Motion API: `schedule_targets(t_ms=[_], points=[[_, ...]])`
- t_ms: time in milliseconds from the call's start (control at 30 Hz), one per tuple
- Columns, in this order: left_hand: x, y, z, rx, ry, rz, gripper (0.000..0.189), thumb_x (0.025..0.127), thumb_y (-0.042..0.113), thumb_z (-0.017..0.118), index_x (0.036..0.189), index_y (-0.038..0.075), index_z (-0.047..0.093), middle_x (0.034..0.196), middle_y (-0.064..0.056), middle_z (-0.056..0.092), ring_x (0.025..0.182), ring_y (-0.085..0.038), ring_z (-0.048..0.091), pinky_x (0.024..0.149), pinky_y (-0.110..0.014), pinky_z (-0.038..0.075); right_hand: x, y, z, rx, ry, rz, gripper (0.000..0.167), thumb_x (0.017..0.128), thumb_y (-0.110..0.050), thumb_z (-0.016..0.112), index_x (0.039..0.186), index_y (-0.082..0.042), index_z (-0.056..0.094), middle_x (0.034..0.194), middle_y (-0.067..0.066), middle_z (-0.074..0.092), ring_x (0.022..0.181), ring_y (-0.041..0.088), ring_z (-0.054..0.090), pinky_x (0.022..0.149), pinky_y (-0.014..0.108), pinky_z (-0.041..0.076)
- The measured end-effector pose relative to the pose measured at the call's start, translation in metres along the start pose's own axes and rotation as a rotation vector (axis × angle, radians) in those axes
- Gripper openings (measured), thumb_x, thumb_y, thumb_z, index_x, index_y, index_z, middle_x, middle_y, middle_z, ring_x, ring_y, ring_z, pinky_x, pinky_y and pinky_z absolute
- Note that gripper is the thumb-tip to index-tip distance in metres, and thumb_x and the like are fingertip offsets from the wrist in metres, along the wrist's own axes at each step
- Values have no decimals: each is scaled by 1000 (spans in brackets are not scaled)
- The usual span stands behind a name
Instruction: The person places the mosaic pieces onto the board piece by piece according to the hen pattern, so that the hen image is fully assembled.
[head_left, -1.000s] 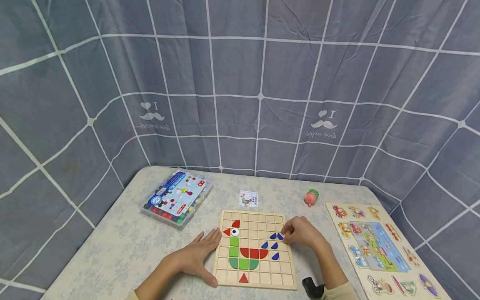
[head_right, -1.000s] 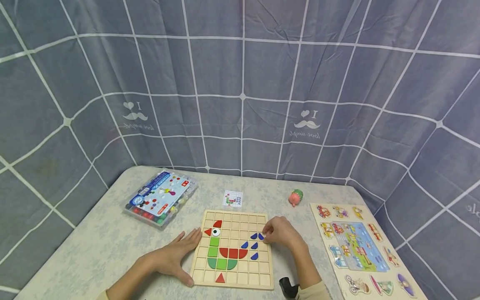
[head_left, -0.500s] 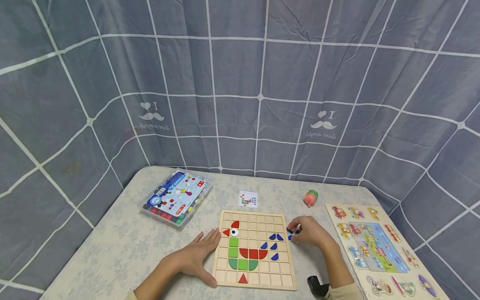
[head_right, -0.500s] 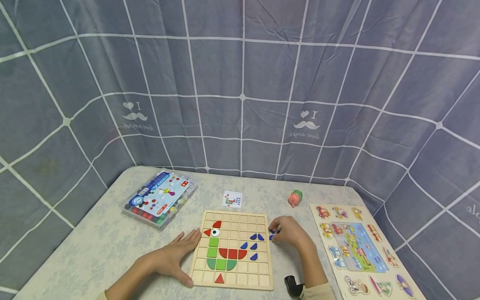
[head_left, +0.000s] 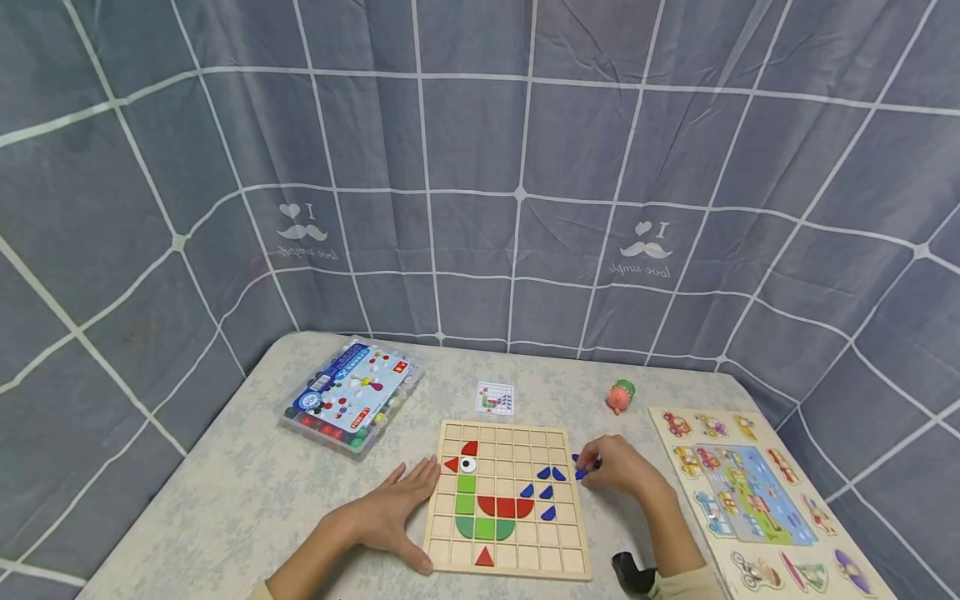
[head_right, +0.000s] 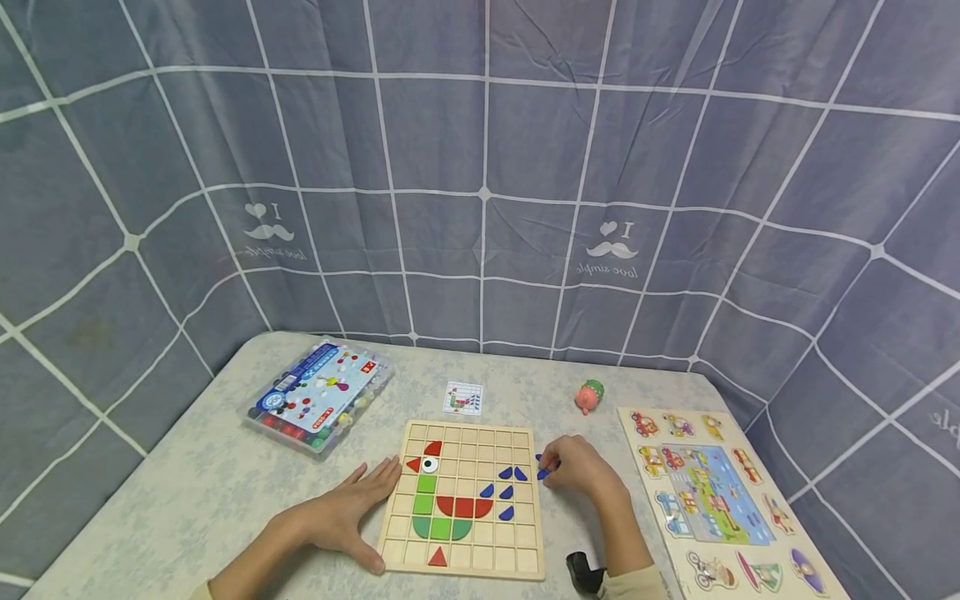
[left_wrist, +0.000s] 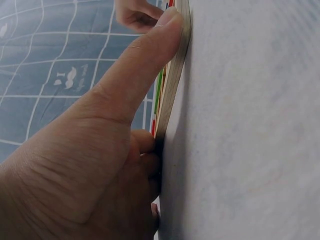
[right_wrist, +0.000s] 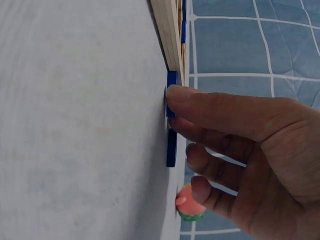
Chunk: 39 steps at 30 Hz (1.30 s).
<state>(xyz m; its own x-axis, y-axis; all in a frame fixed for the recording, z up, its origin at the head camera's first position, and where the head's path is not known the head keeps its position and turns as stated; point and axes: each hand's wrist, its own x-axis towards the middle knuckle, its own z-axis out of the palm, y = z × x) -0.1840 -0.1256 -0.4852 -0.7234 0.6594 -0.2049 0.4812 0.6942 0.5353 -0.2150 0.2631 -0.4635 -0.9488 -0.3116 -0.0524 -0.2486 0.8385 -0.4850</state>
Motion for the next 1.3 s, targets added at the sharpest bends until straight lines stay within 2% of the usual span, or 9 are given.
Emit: schedule_targets(t_ms=[167, 367, 433, 533, 600, 667, 767, 933, 1300], points=[[0, 0, -1, 1, 3, 3, 129, 63, 63, 81, 155, 2, 15, 165, -14, 9, 153, -30, 6, 124, -55, 4, 0, -5, 2, -36, 24, 65, 17, 73, -12, 82, 69, -13, 66, 64, -6, 59, 60, 9, 48, 54, 22, 40], [-1, 0, -1, -10, 9, 7, 129, 62, 61, 83, 155, 2, 15, 164, -14, 10, 153, -30, 7, 124, -56, 4, -4, -7, -2, -127, 87, 191, 34, 75, -29, 81, 56, -16, 57, 55, -6, 50, 52, 10, 42, 49, 24, 32], [-1, 1, -2, -9, 7, 2, 129, 62, 61, 82, 155, 2, 15, 164, -14, 10, 153, -30, 7, 124, -55, 4, -5, -5, -5, -125, 103, 160, 28, 76, -24, 80, 58, -16, 60, 57, -6, 54, 55, 10, 44, 51, 24, 35], [-1, 2, -2, -1, 5, -1, 129, 63, 62, 82, 155, 2, 15, 164, -14, 10, 153, -30, 7, 124, -55, 4, -5, -1, -9, -68, 81, 38, 12, 75, -5, 75, 68, -13, 70, 70, -3, 65, 63, 10, 48, 55, 22, 39], [-1, 2, -2, 5, 6, -1, 129, 63, 63, 82, 155, 1, 15, 164, -14, 11, 153, -30, 7, 124, -55, 5, -5, 2, -10, -20, 41, -52, 20, 71, 7, 69, 76, -11, 74, 79, -1, 69, 67, 9, 48, 57, 20, 39], [-1, 3, -3, 6, 8, -1, 129, 63, 63, 82, 155, 1, 15, 164, -15, 11, 153, -31, 7, 124, -55, 5, -5, 3, -11, 18, -2, -88, 28, 67, 12, 66, 81, -10, 77, 82, 1, 70, 68, 9, 47, 56, 19, 37], [-1, 3, -3, 3, 13, 1, 129, 63, 63, 82, 155, 1, 15, 164, -15, 11, 153, -31, 7, 124, -55, 5, -7, 3, -10, 24, -26, -70, 27, 63, 11, 69, 79, -10, 76, 78, 0, 68, 68, 10, 46, 57, 19, 38], [0, 2, -1, 0, 13, 6, 129, 62, 63, 82, 155, 2, 16, 164, -15, 12, 153, -31, 8, 123, -56, 5, -16, 8, -7, 68, -37, 4, 14, 67, -3, 81, 78, -10, 74, 69, -4, 62, 64, 9, 49, 56, 22, 41], [0, 0, 3, 3, 1, -12, 130, 62, 66, 80, 155, 2, 17, 164, -14, 12, 153, -31, 8, 124, -55, 4, -21, 26, 2, 144, -46, 1, 18, 71, -7, 81, 88, -8, 74, 75, -4, 65, 65, 5, 52, 55, 19, 44]])
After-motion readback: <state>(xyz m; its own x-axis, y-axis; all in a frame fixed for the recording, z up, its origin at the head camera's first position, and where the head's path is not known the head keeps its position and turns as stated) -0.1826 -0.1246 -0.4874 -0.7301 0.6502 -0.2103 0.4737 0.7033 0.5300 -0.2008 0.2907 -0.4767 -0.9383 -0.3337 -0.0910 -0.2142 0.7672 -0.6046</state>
